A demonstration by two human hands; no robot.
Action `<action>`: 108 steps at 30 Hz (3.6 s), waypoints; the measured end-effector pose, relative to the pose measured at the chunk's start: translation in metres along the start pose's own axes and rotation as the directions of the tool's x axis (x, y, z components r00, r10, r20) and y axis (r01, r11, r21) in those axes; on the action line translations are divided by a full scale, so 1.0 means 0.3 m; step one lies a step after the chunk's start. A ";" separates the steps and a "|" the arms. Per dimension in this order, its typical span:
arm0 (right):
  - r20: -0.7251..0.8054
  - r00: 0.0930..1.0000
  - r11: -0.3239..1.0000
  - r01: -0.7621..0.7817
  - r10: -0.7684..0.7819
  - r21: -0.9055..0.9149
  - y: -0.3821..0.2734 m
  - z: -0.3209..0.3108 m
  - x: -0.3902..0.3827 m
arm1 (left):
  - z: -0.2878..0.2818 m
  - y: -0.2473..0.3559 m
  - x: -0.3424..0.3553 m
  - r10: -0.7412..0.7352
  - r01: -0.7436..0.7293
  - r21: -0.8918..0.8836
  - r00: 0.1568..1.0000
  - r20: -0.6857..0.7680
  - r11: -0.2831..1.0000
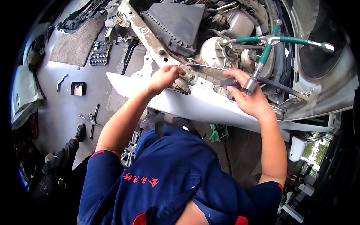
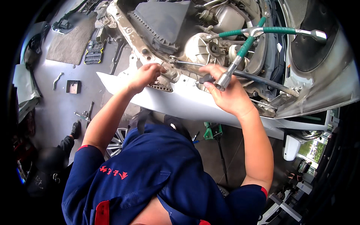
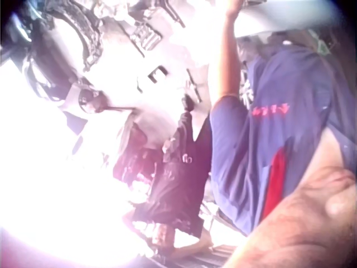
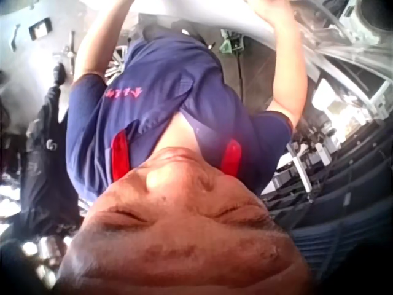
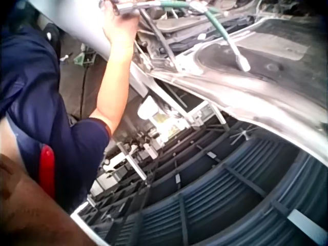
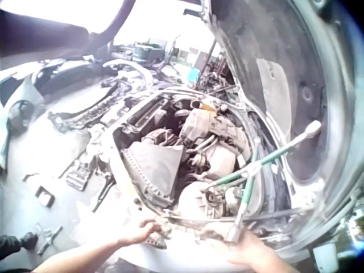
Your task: The person unfastens the lower section of a car fender panel by hand, removes bolts along the fender using a socket wrench and screwdriver, and loosens the fender panel from the vehicle.
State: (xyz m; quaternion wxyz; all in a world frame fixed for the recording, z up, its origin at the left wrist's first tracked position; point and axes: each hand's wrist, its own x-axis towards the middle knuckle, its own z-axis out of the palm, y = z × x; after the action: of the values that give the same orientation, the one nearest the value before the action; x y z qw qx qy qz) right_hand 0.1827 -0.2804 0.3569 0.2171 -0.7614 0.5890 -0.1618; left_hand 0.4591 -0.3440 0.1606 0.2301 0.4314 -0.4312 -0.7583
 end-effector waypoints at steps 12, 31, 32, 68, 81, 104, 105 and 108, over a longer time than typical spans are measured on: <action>-0.021 0.999 0.990 0.047 -0.050 -0.134 0.004 -0.003 0.003 | 0.134 -0.018 0.002 0.277 -0.286 0.777 0.949 0.149 0.560; 0.070 0.933 0.905 -0.320 0.352 -0.279 -0.070 -0.012 0.022 | 0.112 -0.050 0.007 0.364 -0.372 0.758 0.912 0.190 0.536; 0.064 0.998 0.973 0.002 0.013 -0.230 -0.054 -0.020 0.027 | 0.116 -0.040 0.006 0.348 -0.357 0.764 0.919 0.185 0.538; 0.220 0.972 0.930 0.001 0.085 -0.368 0.015 -0.031 0.017 | 0.121 -0.036 0.003 0.323 -0.331 0.763 0.931 0.168 0.555; 0.188 0.982 0.939 0.053 0.013 -0.341 -0.035 -0.023 0.018 | 0.118 -0.046 0.004 0.316 -0.320 0.752 0.936 0.157 0.576; -0.263 0.930 0.962 -0.271 0.257 -0.018 -0.059 0.107 -0.040 | 0.098 -0.044 0.015 0.298 -0.366 0.748 0.926 0.233 0.553; -0.276 0.921 0.956 -0.291 0.274 -0.021 -0.055 0.112 -0.043 | 0.093 -0.044 0.015 0.294 -0.367 0.749 0.926 0.237 0.552; -0.306 0.903 0.951 -0.308 0.300 0.024 -0.047 0.128 -0.051 | 0.070 -0.039 0.021 0.293 -0.391 0.750 0.917 0.270 0.533</action>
State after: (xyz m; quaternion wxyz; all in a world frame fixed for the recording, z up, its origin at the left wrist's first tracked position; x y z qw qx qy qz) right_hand 0.2096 -0.2571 0.3316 0.1364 -0.6286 0.7288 -0.2349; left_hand 0.4383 -0.3329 0.1532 0.1347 0.3520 -0.8091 -0.4509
